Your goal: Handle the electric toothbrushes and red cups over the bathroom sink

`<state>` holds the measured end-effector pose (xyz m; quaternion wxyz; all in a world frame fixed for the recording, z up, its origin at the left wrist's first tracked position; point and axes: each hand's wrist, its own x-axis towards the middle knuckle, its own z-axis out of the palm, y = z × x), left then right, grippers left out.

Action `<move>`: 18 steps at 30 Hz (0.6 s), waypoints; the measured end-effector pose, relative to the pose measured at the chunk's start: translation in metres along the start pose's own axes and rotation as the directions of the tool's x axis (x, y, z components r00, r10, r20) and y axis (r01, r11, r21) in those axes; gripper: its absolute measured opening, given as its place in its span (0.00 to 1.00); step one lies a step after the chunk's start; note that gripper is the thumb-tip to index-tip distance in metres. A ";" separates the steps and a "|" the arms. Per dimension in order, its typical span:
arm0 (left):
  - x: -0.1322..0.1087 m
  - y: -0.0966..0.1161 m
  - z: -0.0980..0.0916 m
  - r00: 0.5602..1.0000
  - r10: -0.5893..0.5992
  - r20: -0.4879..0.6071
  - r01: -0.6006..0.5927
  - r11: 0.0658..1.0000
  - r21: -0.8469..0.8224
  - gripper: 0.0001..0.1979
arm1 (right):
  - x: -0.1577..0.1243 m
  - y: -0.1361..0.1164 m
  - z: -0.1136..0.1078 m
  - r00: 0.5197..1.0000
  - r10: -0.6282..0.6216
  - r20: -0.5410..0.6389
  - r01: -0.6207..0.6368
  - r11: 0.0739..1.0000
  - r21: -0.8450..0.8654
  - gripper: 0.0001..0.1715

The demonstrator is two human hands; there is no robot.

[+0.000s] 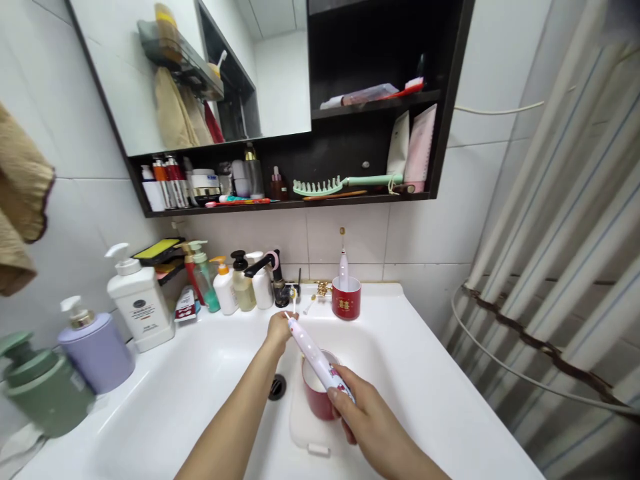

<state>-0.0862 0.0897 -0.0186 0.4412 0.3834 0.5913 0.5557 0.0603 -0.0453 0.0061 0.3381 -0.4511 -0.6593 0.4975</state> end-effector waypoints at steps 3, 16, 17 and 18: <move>-0.019 0.015 -0.031 0.999 -0.037 -0.015 0.034 0.990 -0.137 0.04 | 0.002 0.004 0.007 1.000 0.007 0.029 -0.008 1.000 0.013 0.18; -0.050 0.021 -0.049 0.968 -0.215 0.127 0.244 0.699 -0.672 0.04 | 0.005 0.019 0.031 0.996 0.061 0.063 -0.062 0.998 0.009 0.22; -0.049 0.021 -0.048 0.969 -0.213 0.127 0.242 0.703 -0.669 0.04 | 0.006 0.020 0.031 0.996 0.062 0.062 -0.063 0.998 0.012 0.22; -0.048 0.021 -0.048 0.969 -0.211 0.129 0.242 0.707 -0.665 0.04 | 0.006 0.020 0.031 0.996 0.059 0.063 -0.060 0.998 0.017 0.22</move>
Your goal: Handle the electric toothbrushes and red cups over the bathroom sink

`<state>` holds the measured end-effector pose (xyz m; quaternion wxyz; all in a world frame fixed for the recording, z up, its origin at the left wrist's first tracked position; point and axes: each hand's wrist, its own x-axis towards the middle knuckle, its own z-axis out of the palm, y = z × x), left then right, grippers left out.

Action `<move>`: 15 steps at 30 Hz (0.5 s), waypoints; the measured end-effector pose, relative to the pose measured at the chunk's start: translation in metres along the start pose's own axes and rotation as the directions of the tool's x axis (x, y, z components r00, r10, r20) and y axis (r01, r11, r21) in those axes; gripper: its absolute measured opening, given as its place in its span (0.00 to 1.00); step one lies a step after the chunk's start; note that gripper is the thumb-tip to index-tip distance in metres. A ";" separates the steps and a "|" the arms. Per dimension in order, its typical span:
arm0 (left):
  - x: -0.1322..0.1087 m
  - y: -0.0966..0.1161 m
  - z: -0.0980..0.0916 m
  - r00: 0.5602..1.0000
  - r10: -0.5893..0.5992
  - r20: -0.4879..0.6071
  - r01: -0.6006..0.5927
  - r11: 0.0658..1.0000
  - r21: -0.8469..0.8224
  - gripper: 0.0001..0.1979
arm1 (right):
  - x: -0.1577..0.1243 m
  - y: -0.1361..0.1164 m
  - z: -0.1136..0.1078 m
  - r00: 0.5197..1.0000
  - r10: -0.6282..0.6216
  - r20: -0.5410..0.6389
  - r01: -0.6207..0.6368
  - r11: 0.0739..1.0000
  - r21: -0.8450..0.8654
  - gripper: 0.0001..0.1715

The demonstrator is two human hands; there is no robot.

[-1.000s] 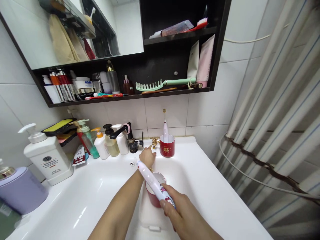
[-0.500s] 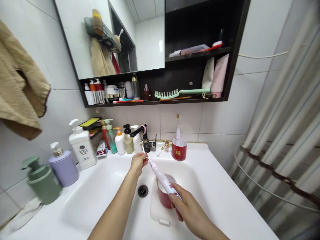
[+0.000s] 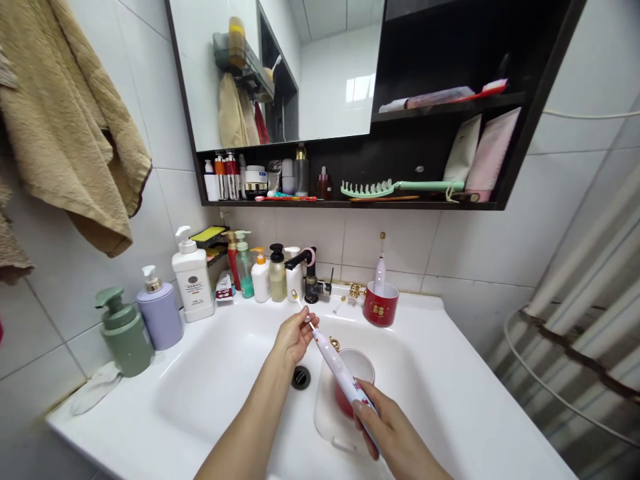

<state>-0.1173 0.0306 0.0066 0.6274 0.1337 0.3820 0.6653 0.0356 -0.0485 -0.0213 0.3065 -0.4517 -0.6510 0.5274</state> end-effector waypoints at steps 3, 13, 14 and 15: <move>0.001 -0.002 0.000 1.000 0.004 0.008 -0.004 1.000 0.013 0.04 | 0.000 -0.001 -0.001 1.000 -0.009 0.011 0.009 1.000 0.014 0.19; -0.001 -0.009 -0.001 0.999 0.038 0.028 -0.038 0.999 0.001 0.04 | -0.001 0.000 0.000 0.999 0.020 0.049 -0.025 0.995 0.099 0.16; -0.001 -0.010 -0.001 0.999 0.043 0.031 -0.043 0.999 0.005 0.04 | -0.001 -0.001 0.000 0.998 0.038 0.040 -0.042 0.994 0.102 0.16; -0.001 -0.011 0.000 0.998 0.046 0.031 -0.046 0.999 0.011 0.05 | -0.001 -0.002 0.001 0.998 0.055 0.033 -0.058 0.993 0.105 0.16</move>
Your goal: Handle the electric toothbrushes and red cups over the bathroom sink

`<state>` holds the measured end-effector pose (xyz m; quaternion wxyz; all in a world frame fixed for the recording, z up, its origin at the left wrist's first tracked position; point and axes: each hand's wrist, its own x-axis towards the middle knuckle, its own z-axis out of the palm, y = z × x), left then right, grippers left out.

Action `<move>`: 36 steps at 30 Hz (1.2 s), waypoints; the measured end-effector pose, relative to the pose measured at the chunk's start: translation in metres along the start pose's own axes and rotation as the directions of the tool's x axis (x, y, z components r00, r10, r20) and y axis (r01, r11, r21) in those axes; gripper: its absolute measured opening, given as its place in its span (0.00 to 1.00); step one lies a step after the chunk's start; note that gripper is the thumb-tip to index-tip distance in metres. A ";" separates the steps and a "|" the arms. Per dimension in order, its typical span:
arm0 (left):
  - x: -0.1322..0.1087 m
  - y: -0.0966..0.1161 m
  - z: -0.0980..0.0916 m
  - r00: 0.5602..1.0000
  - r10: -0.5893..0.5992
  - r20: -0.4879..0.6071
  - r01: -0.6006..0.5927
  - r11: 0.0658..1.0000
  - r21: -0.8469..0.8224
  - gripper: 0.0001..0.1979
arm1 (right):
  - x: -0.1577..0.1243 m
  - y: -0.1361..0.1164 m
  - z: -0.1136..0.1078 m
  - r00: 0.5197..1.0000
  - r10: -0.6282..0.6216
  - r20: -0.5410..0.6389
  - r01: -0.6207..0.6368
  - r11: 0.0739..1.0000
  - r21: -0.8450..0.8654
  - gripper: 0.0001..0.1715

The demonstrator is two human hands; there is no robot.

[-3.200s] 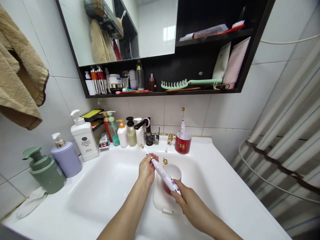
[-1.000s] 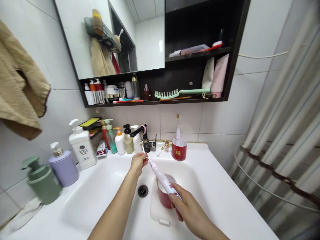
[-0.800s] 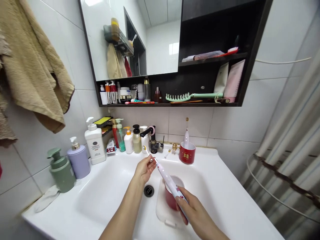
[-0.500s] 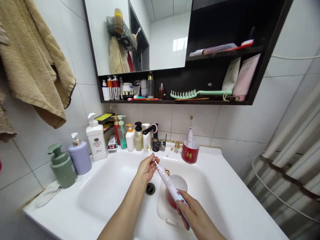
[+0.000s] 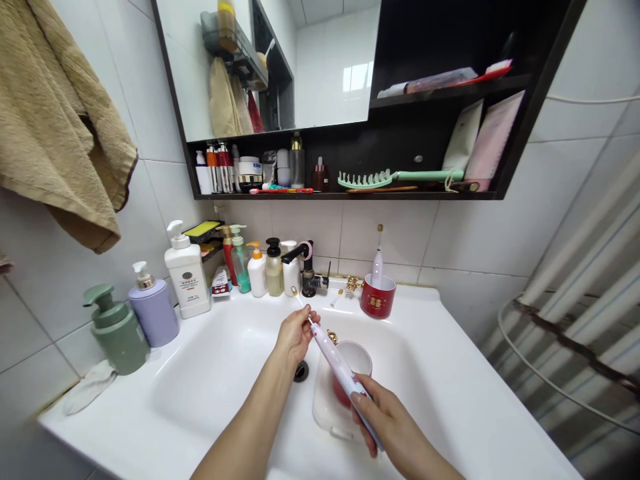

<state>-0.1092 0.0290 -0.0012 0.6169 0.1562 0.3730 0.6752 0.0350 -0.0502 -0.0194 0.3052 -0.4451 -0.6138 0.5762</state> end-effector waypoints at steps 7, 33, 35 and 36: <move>-0.003 -0.007 0.003 1.000 -0.003 0.027 0.003 1.000 -0.006 0.05 | -0.002 -0.002 0.007 1.000 0.005 0.022 -0.008 0.990 0.137 0.18; -0.017 -0.017 0.012 0.989 -0.011 0.147 0.001 0.998 0.066 0.08 | -0.002 0.008 0.013 0.989 -0.055 -0.134 0.068 0.993 0.094 0.26; -0.017 -0.017 0.012 0.988 -0.009 0.154 -0.001 0.998 0.067 0.08 | -0.003 0.007 0.013 0.989 -0.046 -0.137 0.060 0.993 0.098 0.26; -0.017 -0.017 0.012 0.988 -0.011 0.155 0.001 0.998 0.066 0.08 | -0.003 0.005 0.013 0.991 -0.041 -0.128 0.055 0.993 0.107 0.26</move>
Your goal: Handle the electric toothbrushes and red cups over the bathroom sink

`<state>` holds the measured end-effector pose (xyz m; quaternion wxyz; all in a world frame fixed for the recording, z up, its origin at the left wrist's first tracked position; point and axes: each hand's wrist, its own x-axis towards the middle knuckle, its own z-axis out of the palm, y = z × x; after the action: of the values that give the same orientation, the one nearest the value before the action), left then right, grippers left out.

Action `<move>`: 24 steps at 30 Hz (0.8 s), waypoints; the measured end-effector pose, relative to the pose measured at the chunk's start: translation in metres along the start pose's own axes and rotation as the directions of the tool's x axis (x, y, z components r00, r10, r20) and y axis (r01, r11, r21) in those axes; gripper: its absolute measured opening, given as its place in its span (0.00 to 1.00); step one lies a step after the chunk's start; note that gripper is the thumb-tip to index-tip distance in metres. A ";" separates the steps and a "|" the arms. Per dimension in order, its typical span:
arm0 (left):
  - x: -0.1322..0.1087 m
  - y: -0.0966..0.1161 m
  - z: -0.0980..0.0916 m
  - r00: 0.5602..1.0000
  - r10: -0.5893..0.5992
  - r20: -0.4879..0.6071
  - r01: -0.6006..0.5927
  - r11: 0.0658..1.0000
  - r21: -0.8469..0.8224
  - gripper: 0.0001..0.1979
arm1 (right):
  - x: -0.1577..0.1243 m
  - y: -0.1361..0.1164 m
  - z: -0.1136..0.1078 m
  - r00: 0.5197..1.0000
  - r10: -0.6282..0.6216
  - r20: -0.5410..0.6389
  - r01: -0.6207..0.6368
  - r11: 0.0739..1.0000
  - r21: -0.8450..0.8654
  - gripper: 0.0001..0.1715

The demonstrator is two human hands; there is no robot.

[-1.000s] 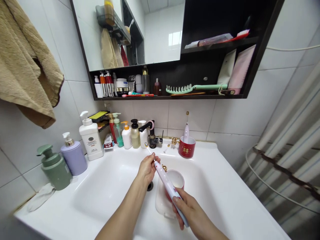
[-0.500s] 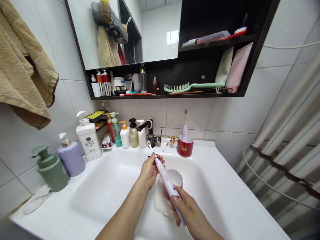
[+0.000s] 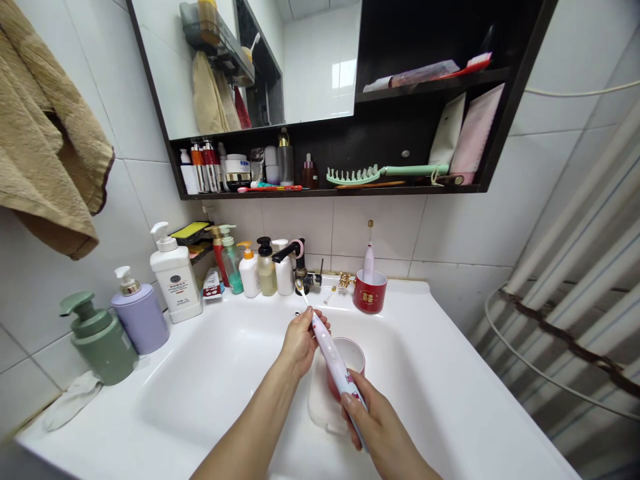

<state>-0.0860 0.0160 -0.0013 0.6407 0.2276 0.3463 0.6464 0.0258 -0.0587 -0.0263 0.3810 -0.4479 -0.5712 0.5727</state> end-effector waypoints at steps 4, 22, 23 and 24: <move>0.001 0.000 -0.001 1.000 -0.014 -0.014 0.014 1.000 -0.010 0.08 | -0.001 -0.007 -0.001 0.995 0.027 0.094 -0.032 0.998 0.047 0.24; 0.001 0.001 -0.002 1.000 0.018 -0.005 -0.018 0.999 -0.035 0.06 | -0.002 -0.011 -0.003 0.992 0.028 0.126 -0.033 0.999 0.038 0.22; 0.001 0.002 -0.002 1.000 0.021 -0.019 -0.021 0.999 -0.030 0.06 | -0.002 -0.010 -0.004 0.994 0.019 0.109 -0.020 1.000 0.009 0.23; 0.001 0.002 -0.002 0.999 0.028 -0.037 -0.029 0.999 -0.023 0.06 | -0.001 -0.008 -0.005 0.996 0.012 0.092 -0.010 1.000 -0.021 0.24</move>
<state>-0.0891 0.0172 -0.0013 0.6277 0.2134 0.3471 0.6633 0.0305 -0.0571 -0.0178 0.3466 -0.4278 -0.5916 0.5890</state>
